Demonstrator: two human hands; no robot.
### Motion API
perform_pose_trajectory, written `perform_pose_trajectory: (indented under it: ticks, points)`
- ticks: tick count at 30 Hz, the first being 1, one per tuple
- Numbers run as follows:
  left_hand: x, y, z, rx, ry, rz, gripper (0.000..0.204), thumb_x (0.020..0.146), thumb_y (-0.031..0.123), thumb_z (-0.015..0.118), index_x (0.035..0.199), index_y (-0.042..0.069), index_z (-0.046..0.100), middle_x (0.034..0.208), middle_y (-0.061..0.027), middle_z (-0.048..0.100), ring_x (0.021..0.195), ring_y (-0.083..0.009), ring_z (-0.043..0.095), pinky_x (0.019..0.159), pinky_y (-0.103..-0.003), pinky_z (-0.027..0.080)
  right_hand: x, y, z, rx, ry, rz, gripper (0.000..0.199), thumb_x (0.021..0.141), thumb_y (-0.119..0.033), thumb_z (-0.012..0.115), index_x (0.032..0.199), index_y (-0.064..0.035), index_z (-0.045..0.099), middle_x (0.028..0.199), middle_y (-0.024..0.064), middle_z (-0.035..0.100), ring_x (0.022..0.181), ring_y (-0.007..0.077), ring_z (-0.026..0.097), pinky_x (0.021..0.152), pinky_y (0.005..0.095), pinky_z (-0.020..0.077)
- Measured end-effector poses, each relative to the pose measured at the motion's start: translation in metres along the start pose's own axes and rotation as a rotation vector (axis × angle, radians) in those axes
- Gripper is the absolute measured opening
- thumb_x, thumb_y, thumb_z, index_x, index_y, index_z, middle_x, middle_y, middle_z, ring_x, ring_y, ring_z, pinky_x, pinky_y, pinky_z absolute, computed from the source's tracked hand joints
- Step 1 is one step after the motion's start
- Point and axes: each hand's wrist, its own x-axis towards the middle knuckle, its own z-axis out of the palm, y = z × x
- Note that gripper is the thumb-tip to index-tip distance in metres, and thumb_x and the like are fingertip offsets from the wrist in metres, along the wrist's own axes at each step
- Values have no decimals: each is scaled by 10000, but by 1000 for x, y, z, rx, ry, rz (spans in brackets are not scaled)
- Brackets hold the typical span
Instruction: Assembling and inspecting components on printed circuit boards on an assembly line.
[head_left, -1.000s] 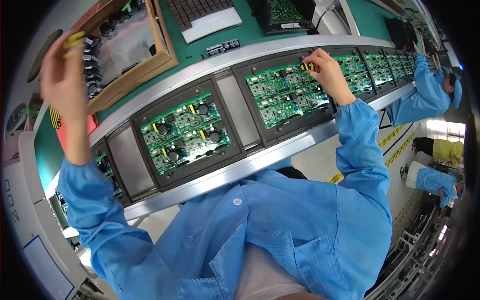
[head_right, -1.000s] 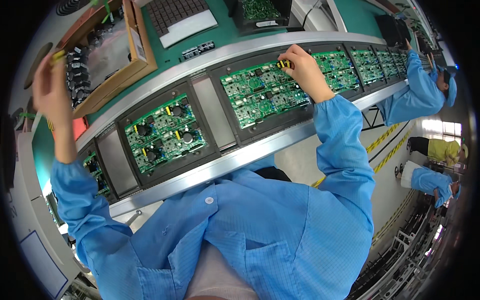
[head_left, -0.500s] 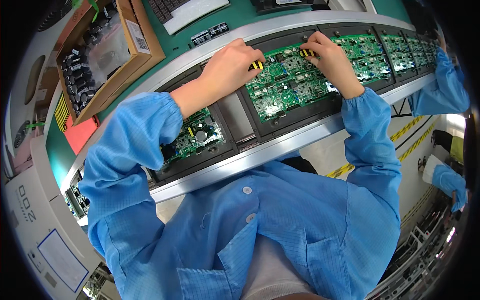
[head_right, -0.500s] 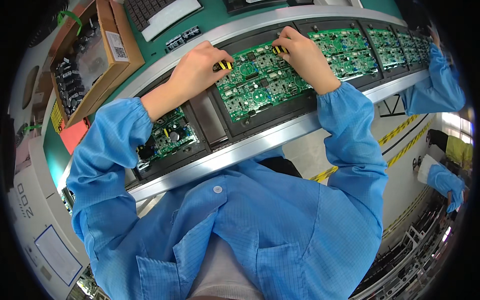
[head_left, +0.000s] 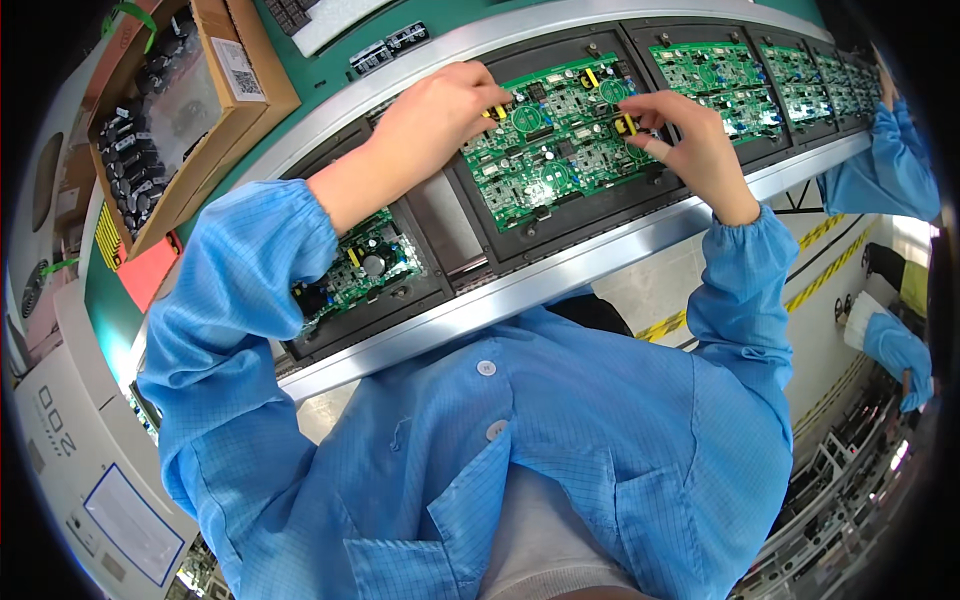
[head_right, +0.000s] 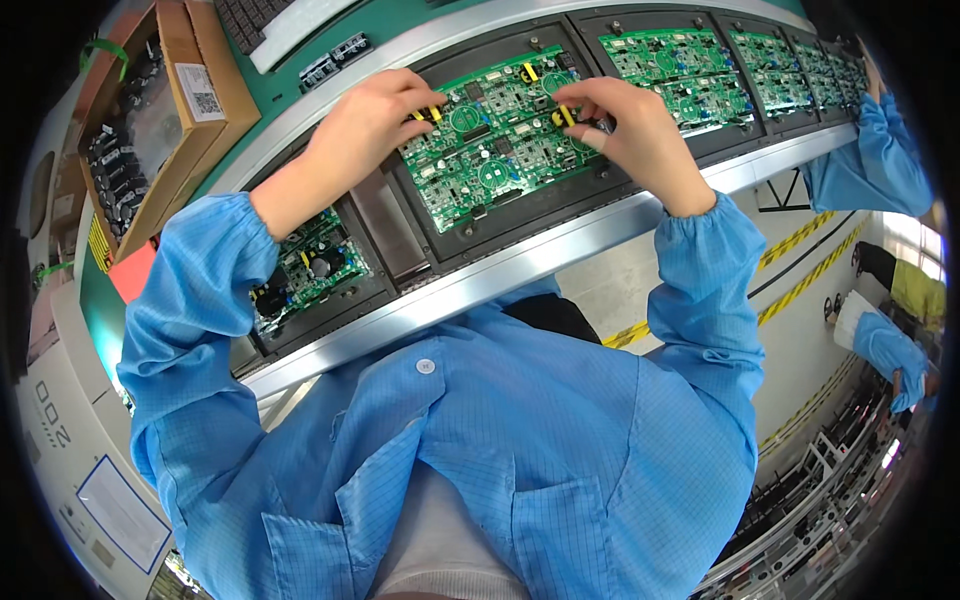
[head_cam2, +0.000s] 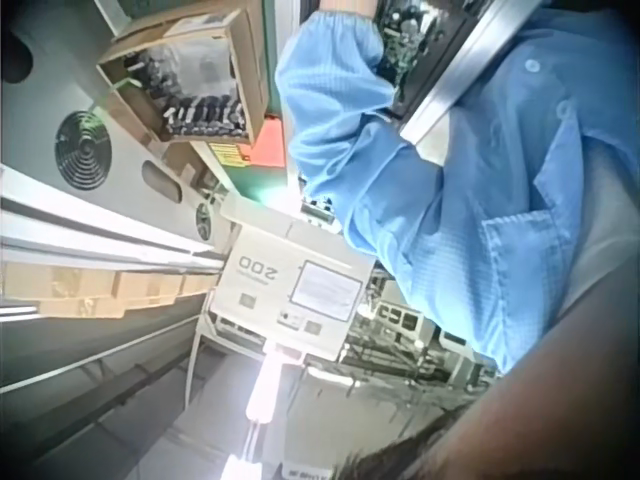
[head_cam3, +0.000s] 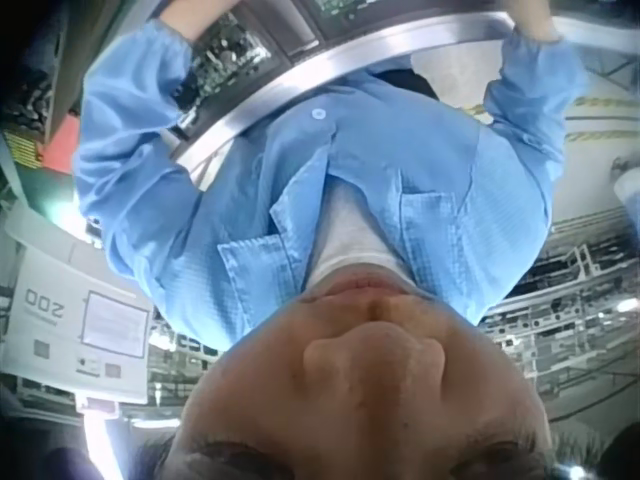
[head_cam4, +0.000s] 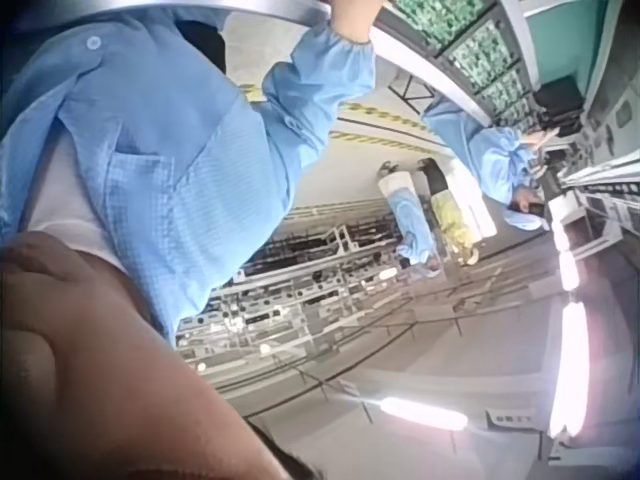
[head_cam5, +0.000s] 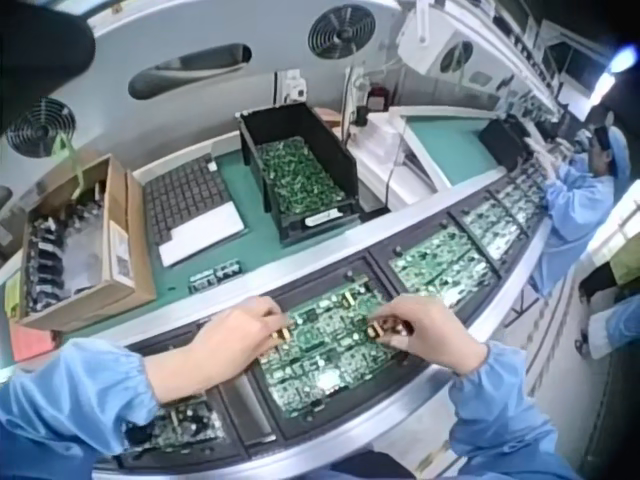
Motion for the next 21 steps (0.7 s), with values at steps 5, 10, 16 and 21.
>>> perform_pose_trajectory:
  ticks: [5,10,16,21]
  points:
    - [1,9,-23,-78,43,27,239,839,258,788,976,66,755,929,-93,695,955,-302,678,843,-423,569,-10,17,13,-113,-8,-116,308,797,-31,821,1088,-58,725,1033,97,725,957,292,695,819,374,572]
    - [-9,35,-20,-489,-127,-49,236,772,90,828,984,29,744,950,-122,704,900,-305,702,793,-398,586,-8,17,16,-202,44,-219,298,800,-28,813,1083,-56,727,1035,95,721,966,291,693,826,380,573]
    - [-14,41,3,-435,-161,51,208,817,37,766,1024,39,743,1018,-116,711,997,-314,681,883,-410,574,-8,15,19,-221,30,-176,290,796,-22,809,1070,-54,720,1012,92,711,969,298,679,841,387,565]
    - [-12,40,13,-305,-187,73,236,814,68,766,1050,70,754,1032,-66,723,1054,-284,656,918,-415,560,-11,13,20,-279,43,-166,282,795,-24,804,1060,-56,714,1031,77,710,973,304,673,837,394,558]
